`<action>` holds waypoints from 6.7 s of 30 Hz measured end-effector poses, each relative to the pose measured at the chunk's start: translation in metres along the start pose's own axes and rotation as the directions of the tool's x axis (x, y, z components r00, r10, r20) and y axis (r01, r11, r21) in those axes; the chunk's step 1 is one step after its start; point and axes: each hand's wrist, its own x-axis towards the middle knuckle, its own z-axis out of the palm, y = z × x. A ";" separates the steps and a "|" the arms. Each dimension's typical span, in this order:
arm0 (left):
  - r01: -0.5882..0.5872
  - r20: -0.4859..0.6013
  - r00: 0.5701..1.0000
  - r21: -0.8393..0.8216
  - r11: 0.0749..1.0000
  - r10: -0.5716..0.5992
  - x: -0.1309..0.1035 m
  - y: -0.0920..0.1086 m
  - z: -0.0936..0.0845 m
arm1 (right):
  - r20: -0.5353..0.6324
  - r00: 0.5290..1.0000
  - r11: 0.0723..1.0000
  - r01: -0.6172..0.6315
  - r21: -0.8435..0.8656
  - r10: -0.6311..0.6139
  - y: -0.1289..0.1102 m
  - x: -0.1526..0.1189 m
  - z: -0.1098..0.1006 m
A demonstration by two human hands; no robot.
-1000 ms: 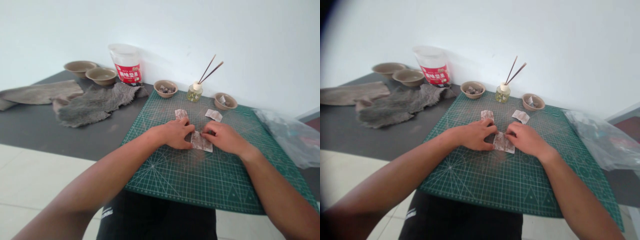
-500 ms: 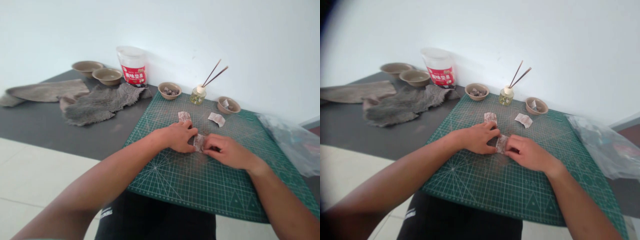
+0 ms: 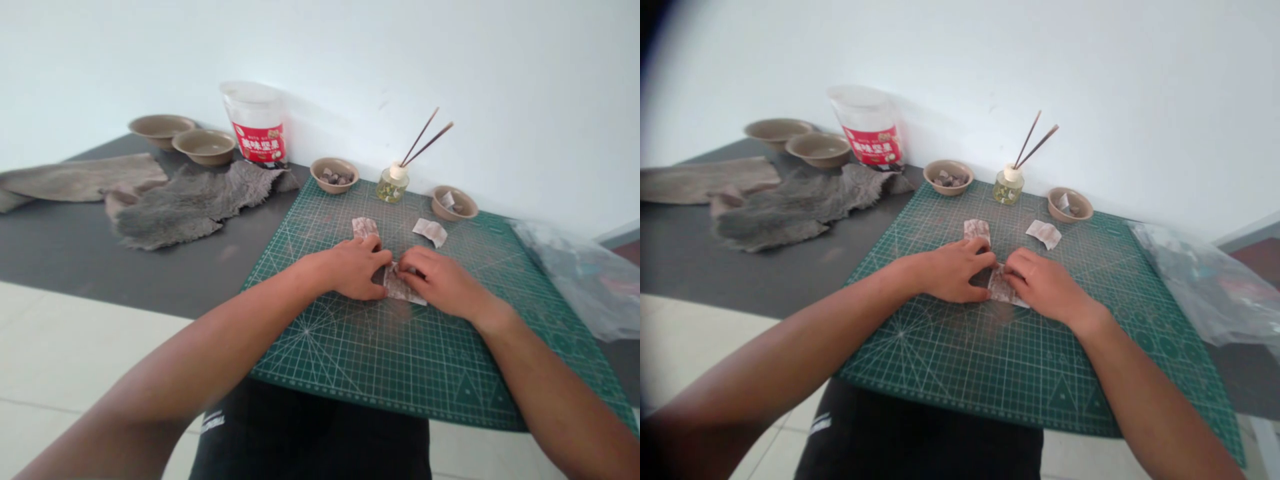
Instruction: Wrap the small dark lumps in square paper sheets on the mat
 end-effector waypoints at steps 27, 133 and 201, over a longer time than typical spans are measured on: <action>-0.009 -0.008 1.000 -0.025 1.000 0.008 0.001 -0.001 0.003 | 0.114 0.992 0.992 0.050 0.113 -0.063 -0.001 -0.009 -0.007; -0.038 -0.040 0.998 -0.005 0.999 0.038 0.001 -0.002 0.009 | 0.053 0.999 0.995 -0.004 0.100 -0.001 0.001 -0.005 -0.006; -0.021 -0.016 1.000 -0.030 0.999 0.021 0.004 -0.002 0.005 | 0.068 0.998 0.996 -0.024 0.088 0.018 0.012 -0.001 -0.010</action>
